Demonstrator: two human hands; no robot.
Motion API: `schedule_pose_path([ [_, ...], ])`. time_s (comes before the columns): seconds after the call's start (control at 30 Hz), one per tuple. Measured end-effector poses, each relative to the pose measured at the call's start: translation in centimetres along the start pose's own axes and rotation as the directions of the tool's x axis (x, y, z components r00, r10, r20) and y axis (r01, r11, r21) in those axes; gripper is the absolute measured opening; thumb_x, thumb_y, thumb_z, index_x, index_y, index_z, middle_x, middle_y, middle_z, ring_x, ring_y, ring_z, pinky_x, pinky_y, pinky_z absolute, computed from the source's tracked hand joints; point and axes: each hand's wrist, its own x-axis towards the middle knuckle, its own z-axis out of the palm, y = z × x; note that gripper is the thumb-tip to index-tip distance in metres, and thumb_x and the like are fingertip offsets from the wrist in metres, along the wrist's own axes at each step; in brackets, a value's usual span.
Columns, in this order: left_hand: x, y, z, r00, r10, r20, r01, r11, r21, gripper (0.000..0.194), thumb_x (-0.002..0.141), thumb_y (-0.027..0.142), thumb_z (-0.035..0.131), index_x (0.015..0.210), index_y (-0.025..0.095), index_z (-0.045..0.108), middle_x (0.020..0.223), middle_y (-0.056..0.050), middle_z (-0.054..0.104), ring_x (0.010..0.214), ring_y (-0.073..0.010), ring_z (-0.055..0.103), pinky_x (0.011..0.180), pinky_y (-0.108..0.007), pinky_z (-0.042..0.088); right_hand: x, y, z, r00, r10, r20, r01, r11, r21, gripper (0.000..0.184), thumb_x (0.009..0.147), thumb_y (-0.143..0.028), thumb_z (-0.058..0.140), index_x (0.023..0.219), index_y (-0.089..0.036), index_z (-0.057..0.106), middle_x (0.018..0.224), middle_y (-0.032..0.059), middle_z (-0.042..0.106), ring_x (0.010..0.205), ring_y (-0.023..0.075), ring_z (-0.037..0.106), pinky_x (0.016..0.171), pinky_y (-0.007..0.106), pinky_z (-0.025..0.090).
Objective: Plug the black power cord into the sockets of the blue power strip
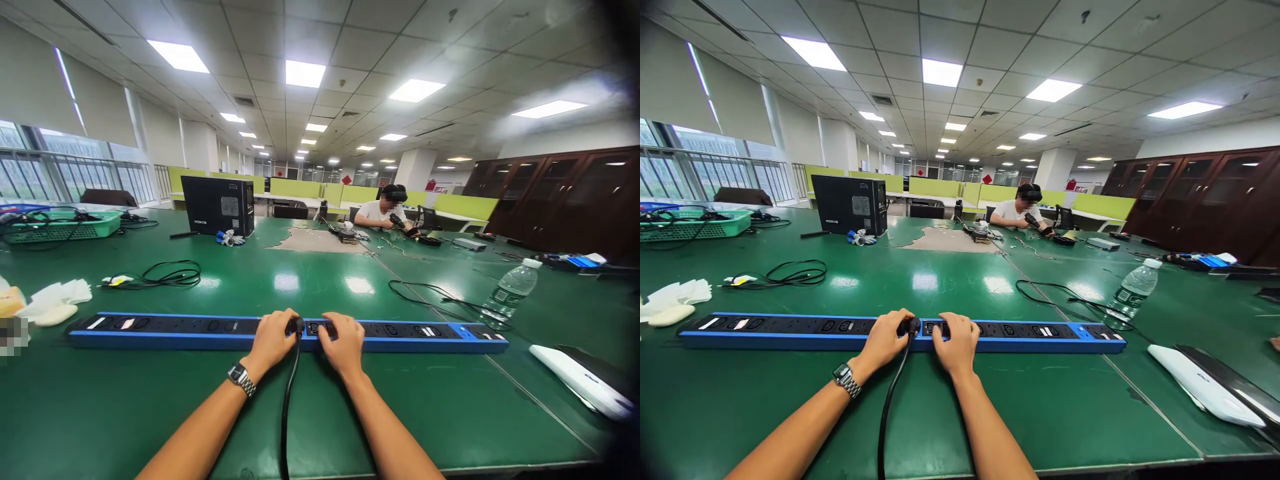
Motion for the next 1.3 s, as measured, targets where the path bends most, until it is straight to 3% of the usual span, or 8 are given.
schedule_pose_path([
  [0.1, -0.4, -0.1, -0.4, 0.999, 0.025, 0.025, -0.026, 0.999, 0.03, 0.053, 0.077, 0.019, 0.061, 0.128, 0.026, 0.052, 0.115, -0.006, 0.067, 0.108, -0.0246, 0.059, 0.097, -0.039, 0.041, -0.2, -1.8, 0.2, 0.973, -0.182, 0.144, 0.174, 0.982, 0.069, 0.045, 0.081, -0.031, 0.058, 0.125, -0.025, 0.057, 0.116, 0.0039, 0.067, 0.106, 0.0214, 0.054, 0.095, 0.038, 0.032],
  [0.17, -0.7, -0.1, -0.4, 0.998, 0.055, 0.041, -0.058, 0.996, 0.067, 0.066, 0.075, 0.017, 0.061, 0.138, 0.025, 0.042, 0.123, -0.007, 0.064, 0.114, -0.025, 0.056, 0.101, -0.04, 0.038, -0.2, -2.7, 0.6, 0.96, -0.225, 0.166, 0.213, 0.973, 0.09, 0.046, 0.084, -0.029, 0.056, 0.129, -0.025, 0.055, 0.112, 0.0045, 0.069, 0.104, 0.0214, 0.055, 0.094, 0.039, 0.033],
  [0.43, -1.0, -0.7, 0.2, 0.997, 0.065, 0.032, -0.068, 0.992, 0.104, 0.066, 0.078, 0.026, 0.065, 0.139, 0.022, 0.042, 0.125, -0.009, 0.064, 0.115, -0.0256, 0.055, 0.101, -0.041, 0.037, 0.2, -2.3, 1.1, 0.966, -0.255, 0.046, 0.25, 0.965, 0.081, 0.027, 0.089, -0.03, 0.053, 0.111, -0.025, 0.066, 0.094, 0.004, 0.073, 0.094, 0.0207, 0.059, 0.096, 0.041, 0.032],
  [0.53, -1.0, -0.7, 0.3, 0.998, 0.05, 0.025, -0.053, 0.992, 0.114, 0.067, 0.078, 0.031, 0.069, 0.139, 0.022, 0.042, 0.122, -0.009, 0.065, 0.114, -0.0264, 0.056, 0.101, -0.042, 0.037, 0.4, -0.8, 0.6, 0.981, -0.175, -0.088, 0.179, 0.983, 0.048, 0.031, 0.092, -0.034, 0.049, 0.116, -0.021, 0.064, 0.103, 0.0084, 0.071, 0.099, 0.0223, 0.058, 0.096, 0.041, 0.035],
  [0.63, -0.9, -0.6, 0.3, 0.999, 0.035, 0.032, -0.039, 0.991, 0.126, 0.069, 0.078, 0.034, 0.07, 0.139, 0.022, 0.041, 0.121, -0.008, 0.065, 0.114, -0.026, 0.056, 0.102, -0.042, 0.037, 0.5, 2.7, -0.8, 0.976, -0.039, -0.215, 0.045, 0.999, 0.025, 0.037, 0.092, -0.043, 0.048, 0.117, -0.019, 0.062, 0.107, 0.0104, 0.069, 0.099, 0.0238, 0.06, 0.09, 0.039, 0.042],
  [0.8, -0.9, -0.6, 0.5, 0.999, 0.033, 0.036, -0.037, 0.99, 0.133, 0.064, 0.079, 0.036, 0.07, 0.137, 0.023, 0.045, 0.121, -0.008, 0.065, 0.113, -0.0251, 0.056, 0.102, -0.042, 0.036, 0.0, 8.2, -3.6, 0.994, -0.048, -0.097, 0.053, 0.997, 0.049, 0.041, 0.091, -0.052, 0.047, 0.108, -0.02, 0.066, 0.093, 0.0084, 0.072, 0.082, 0.0218, 0.066, 0.075, 0.034, 0.05],
  [1.1, -0.8, 0.3, -0.2, 1.0, -0.01, 0.029, 0.008, 0.998, 0.061, 0.055, 0.08, 0.034, 0.068, 0.131, 0.021, 0.052, 0.117, -0.008, 0.067, 0.111, -0.0265, 0.058, 0.101, -0.045, 0.037, -0.1, 8.2, -3.5, 0.998, -0.07, -0.008, 0.07, 0.996, 0.049, 0.035, 0.086, -0.05, 0.056, 0.108, -0.024, 0.067, 0.091, 0.0061, 0.073, 0.082, 0.0217, 0.066, 0.084, 0.039, 0.047],
  [1.3, 1.3, 4.0, 1.9, 0.995, 0.051, 0.085, -0.048, 0.998, -0.037, 0.046, 0.083, 0.033, 0.064, 0.127, 0.023, 0.056, 0.115, -0.006, 0.069, 0.105, -0.0245, 0.062, 0.093, -0.038, 0.044, -0.2, 8.6, -3.7, 0.995, -0.091, 0.044, 0.089, 0.995, 0.048, 0.032, 0.087, -0.046, 0.055, 0.112, -0.028, 0.065, 0.101, 0.0046, 0.073, 0.093, 0.022, 0.065, 0.097, 0.047, 0.039],
])
